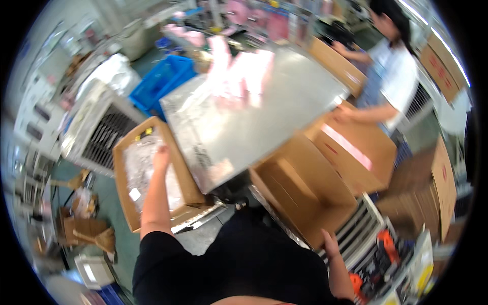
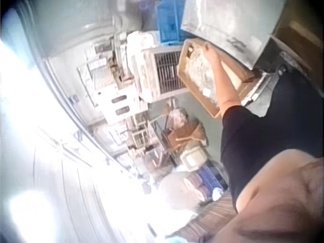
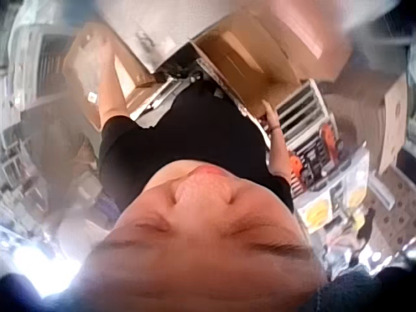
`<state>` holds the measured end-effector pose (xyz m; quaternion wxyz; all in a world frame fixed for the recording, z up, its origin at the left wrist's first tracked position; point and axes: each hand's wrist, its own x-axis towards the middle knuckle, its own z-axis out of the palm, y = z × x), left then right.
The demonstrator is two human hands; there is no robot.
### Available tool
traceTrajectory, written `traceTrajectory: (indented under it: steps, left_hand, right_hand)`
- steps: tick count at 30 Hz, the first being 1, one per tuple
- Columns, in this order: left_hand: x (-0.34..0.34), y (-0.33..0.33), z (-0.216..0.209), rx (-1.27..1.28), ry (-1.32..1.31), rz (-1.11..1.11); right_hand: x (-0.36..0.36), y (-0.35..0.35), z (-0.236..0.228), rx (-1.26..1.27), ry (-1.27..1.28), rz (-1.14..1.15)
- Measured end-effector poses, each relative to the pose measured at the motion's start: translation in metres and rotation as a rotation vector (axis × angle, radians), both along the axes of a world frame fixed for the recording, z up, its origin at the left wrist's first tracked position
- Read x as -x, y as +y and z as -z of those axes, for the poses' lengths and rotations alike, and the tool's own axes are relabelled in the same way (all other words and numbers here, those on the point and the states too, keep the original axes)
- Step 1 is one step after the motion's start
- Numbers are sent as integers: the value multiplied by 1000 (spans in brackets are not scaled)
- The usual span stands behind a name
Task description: The person packs pink tissue paper packs into cardboard boxes on a conveyor belt. They arrange the packs, close the box flaps, and move the filled boxes along the belt. Another person assists by placing additional packs into the boxes.
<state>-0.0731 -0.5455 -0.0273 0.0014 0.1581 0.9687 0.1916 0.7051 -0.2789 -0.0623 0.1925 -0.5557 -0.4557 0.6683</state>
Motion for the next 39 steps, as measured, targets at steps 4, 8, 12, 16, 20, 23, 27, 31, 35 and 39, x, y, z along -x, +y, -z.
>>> traceTrajectory:
  steps: [4,8,12,16,20,23,27,31,35,39]
  left_hand:
    - [-50,-57,66,368,-497,-63]
    - [-92,-70,92,108,-660,-69]
    - [-67,-84,78,55,-491,101]
    - [-36,-109,74,-32,-459,27]
    - [-11,-112,53,-274,-501,-209]
    - [8,-94,29,-901,-576,-344]
    - [-35,14,-65,-1045,-835,-73]
    - [-136,122,-111,-1019,-1044,322]
    - [-242,206,-131,-961,-1141,481]
    - [-318,258,-133,-887,-1206,684]
  right_hand:
    - [-7,2,-36,-694,-720,-25]
    - [36,22,-82,-959,-1075,-101]
    - [50,63,-55,-975,-1088,3]
    - [150,70,-92,-1125,-888,-205]
    - [224,55,-133,-1239,-858,-413]
    - [250,53,-136,-1218,-638,-401]
    - [301,48,-130,-569,-30,-295]
    - [374,23,-175,-283,355,-424]
    - [367,39,-191,-379,357,-380]
    - [300,76,-169,-319,426,-134]
